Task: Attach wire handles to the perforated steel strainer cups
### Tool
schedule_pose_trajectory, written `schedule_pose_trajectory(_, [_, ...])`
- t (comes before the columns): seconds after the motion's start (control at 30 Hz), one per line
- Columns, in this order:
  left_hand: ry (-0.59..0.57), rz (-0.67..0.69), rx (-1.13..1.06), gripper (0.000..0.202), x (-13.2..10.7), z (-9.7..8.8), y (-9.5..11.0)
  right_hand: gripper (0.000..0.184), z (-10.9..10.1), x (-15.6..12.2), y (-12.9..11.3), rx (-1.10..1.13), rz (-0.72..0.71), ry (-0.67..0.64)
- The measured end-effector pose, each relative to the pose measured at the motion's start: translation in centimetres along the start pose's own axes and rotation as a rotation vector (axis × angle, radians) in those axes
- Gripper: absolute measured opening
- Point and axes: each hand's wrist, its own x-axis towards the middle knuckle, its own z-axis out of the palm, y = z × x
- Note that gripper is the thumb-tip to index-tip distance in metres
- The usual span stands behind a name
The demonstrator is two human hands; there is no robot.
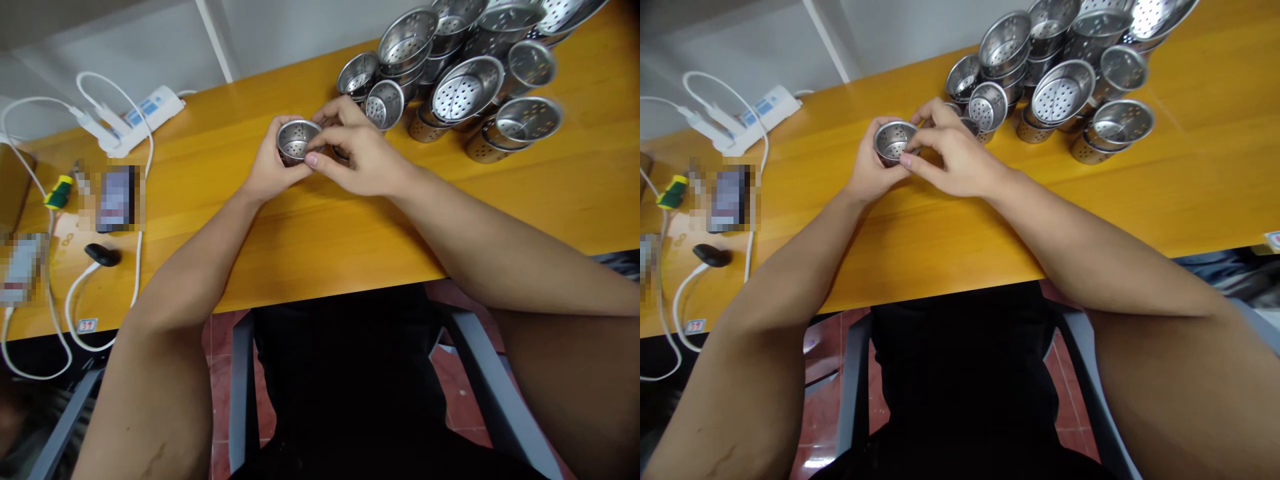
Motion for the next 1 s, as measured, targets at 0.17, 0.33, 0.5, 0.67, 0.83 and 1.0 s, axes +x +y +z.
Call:
schedule_pose_trajectory(0.17, [-0.058,-0.013,-0.020,0.105,-0.2,0.0,0.3,0.028,0.9,-0.2,1.2,-0.009,-0.047,-0.038])
schedule_pose_trajectory(0.33, [-0.012,-0.012,0.001,0.103,-0.1,-0.4,-0.3,0.027,0.9,-0.4,0.7,-0.082,-0.024,0.001])
schedule_pose_trajectory(0.5, [0.224,-0.087,0.194,0.090,0.4,-4.0,-1.6,0.023,-1.9,0.3,0.7,-0.263,-0.028,0.200])
schedule_pose_trajectory(0.67, [0.408,-0.268,0.334,0.087,0.6,-7.7,-4.1,0.058,-6.3,1.0,2.6,-0.617,0.255,0.339])
schedule_pose_trajectory(0.83, [0.366,-0.295,0.403,0.090,0.2,-8.1,-5.5,0.055,-7.7,1.0,3.9,-0.701,0.504,0.209])
schedule_pose_trajectory(1.0, [0.334,-0.315,0.403,0.087,0.1,-7.9,-5.8,0.050,-7.3,1.5,4.8,-0.757,0.559,0.165])
